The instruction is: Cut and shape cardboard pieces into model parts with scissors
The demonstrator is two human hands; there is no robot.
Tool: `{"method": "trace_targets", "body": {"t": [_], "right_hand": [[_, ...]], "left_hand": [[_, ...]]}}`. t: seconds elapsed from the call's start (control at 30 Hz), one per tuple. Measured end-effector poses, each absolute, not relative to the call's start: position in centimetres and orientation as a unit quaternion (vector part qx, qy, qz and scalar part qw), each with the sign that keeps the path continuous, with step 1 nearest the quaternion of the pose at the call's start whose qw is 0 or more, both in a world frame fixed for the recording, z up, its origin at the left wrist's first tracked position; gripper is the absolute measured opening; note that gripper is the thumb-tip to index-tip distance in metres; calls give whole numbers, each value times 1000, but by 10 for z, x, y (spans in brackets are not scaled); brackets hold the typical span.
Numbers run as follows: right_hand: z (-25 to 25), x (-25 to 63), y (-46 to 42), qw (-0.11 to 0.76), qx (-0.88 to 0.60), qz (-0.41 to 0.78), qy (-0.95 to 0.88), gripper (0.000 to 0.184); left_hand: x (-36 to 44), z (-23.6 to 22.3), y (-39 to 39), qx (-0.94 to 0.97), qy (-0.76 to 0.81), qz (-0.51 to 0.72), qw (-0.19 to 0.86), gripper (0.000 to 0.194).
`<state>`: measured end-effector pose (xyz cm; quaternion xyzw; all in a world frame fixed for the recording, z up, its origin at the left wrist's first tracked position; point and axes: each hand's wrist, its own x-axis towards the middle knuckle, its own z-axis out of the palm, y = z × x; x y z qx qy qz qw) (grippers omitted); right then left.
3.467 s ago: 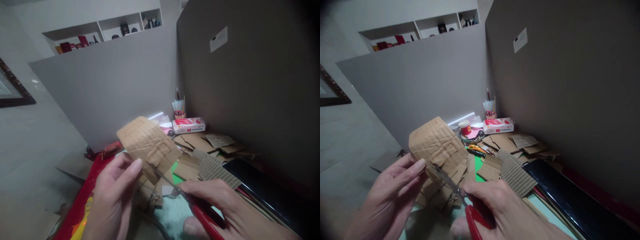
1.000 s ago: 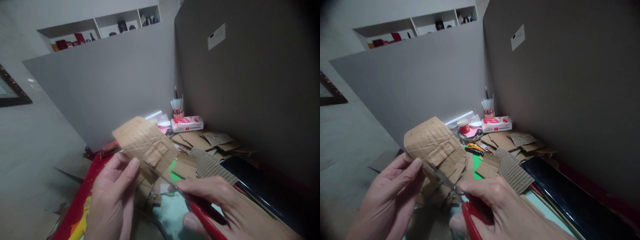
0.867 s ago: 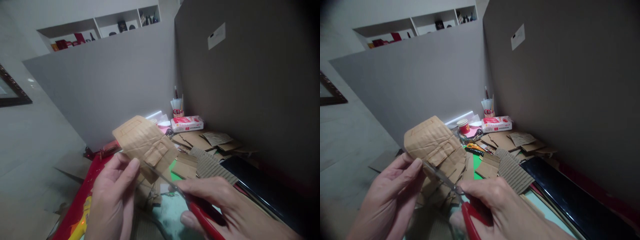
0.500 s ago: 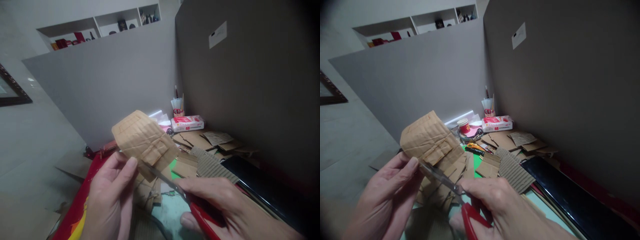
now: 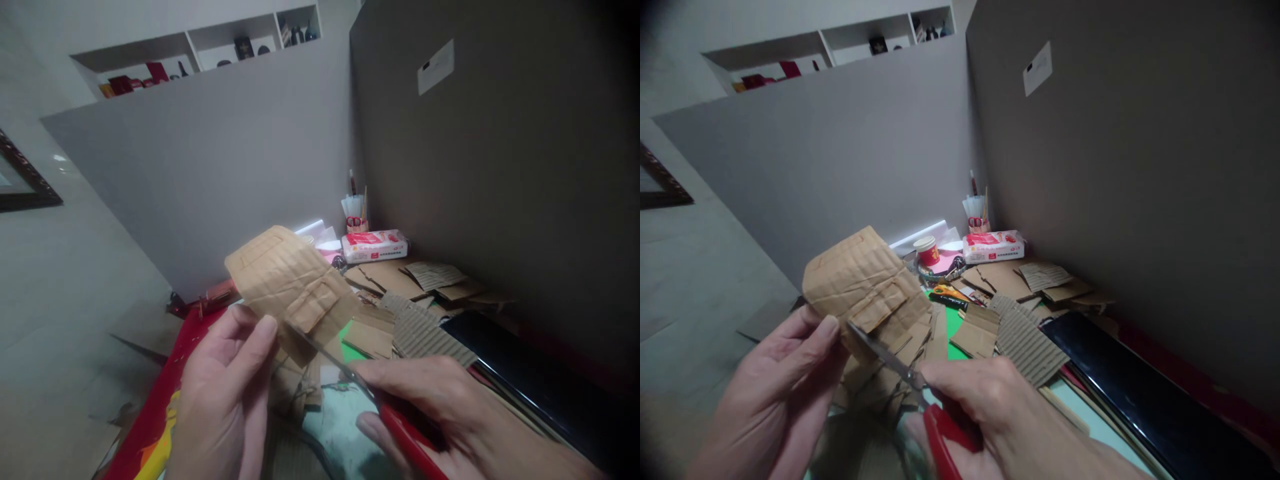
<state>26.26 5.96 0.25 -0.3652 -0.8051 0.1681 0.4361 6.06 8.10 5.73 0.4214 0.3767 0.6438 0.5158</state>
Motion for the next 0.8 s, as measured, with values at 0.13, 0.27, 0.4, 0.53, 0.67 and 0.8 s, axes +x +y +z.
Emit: {"method": "trace_targets", "body": {"t": [0.13,0.27,0.4,0.53,0.67,0.8], "right_hand": [[1,265,61,414,-351,217,-811,16],[2,270,62,388,-335,297,-805,11],[3,271,61,379,-330,318,-804,14],[2,270,61,384,-353,297,-800,14],[1,267,62,418,-347,226,-809,22],[1,263,61,426,-345,175,-818,24]], "left_hand": [[60,56,79,421,386,641,512,14],[61,55,81,428,393,634,512,22],[60,55,83,434,401,623,512,19],[58,54,82,438,396,615,522,13],[56,52,83,449,401,606,519,10],[49,52,92,440,407,628,497,11]]}}
